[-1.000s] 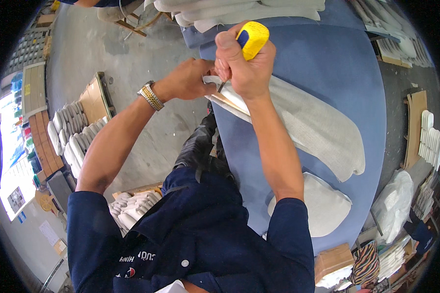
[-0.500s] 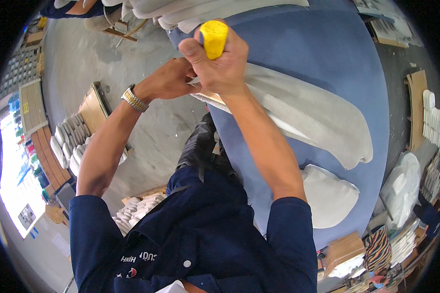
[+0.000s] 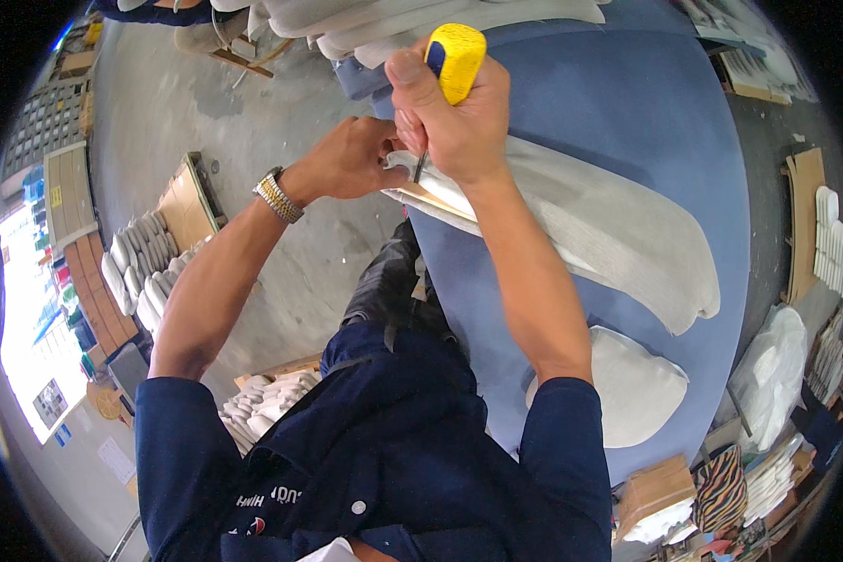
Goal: The person assembles cushion covers by hand, folding edges and securing them with a staple gun. They repeatedly pick up cushion covers, align the edges, and staple them closed before stacking the finished items on the table.
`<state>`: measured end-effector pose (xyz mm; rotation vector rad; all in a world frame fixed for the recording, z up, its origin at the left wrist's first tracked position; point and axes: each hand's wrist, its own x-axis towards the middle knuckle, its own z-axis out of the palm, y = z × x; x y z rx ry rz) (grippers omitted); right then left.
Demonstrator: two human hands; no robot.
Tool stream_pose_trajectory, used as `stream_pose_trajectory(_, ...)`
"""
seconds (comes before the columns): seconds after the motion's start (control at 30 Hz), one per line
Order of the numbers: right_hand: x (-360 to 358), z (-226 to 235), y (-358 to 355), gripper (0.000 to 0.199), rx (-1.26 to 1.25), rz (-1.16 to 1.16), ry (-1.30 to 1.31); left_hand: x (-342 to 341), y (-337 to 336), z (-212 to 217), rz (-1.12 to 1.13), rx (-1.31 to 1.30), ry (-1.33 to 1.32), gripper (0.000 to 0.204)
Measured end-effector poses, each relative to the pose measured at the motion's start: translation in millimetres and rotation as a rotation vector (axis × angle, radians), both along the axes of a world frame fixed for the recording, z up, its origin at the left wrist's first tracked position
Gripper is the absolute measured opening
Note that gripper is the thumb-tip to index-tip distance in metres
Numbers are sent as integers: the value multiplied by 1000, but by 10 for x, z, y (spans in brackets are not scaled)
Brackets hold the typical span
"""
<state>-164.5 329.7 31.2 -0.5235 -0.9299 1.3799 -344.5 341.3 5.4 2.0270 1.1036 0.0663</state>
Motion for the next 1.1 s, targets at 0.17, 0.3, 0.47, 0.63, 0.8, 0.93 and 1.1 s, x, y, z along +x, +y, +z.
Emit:
stream_pose_trajectory(0.17,-8,-7,-16,29,125,1,12,-22,41,-10,11,-45,-29,37)
stream_pose_trajectory(0.3,-44,-36,-7,31,137,-12,16,20,89,90,-18,-74,81,35)
stream_pose_trajectory(0.47,-58,-40,-12,32,112,-4,48,1,102,37,-13,-53,27,35)
stream_pose_trajectory(0.63,-67,-115,-34,34,52,-60,120,16,86,96,-20,-81,49,35)
stream_pose_trajectory(0.8,-111,-302,-53,36,157,-222,-55,37,26,234,-16,-126,126,35)
stream_pose_trajectory(0.93,-183,-288,-135,37,32,-227,-7,5,-107,80,-66,18,105,32)
stream_pose_trajectory(1.1,-204,-275,-132,37,-17,-211,-95,19,-200,65,-67,7,189,27)
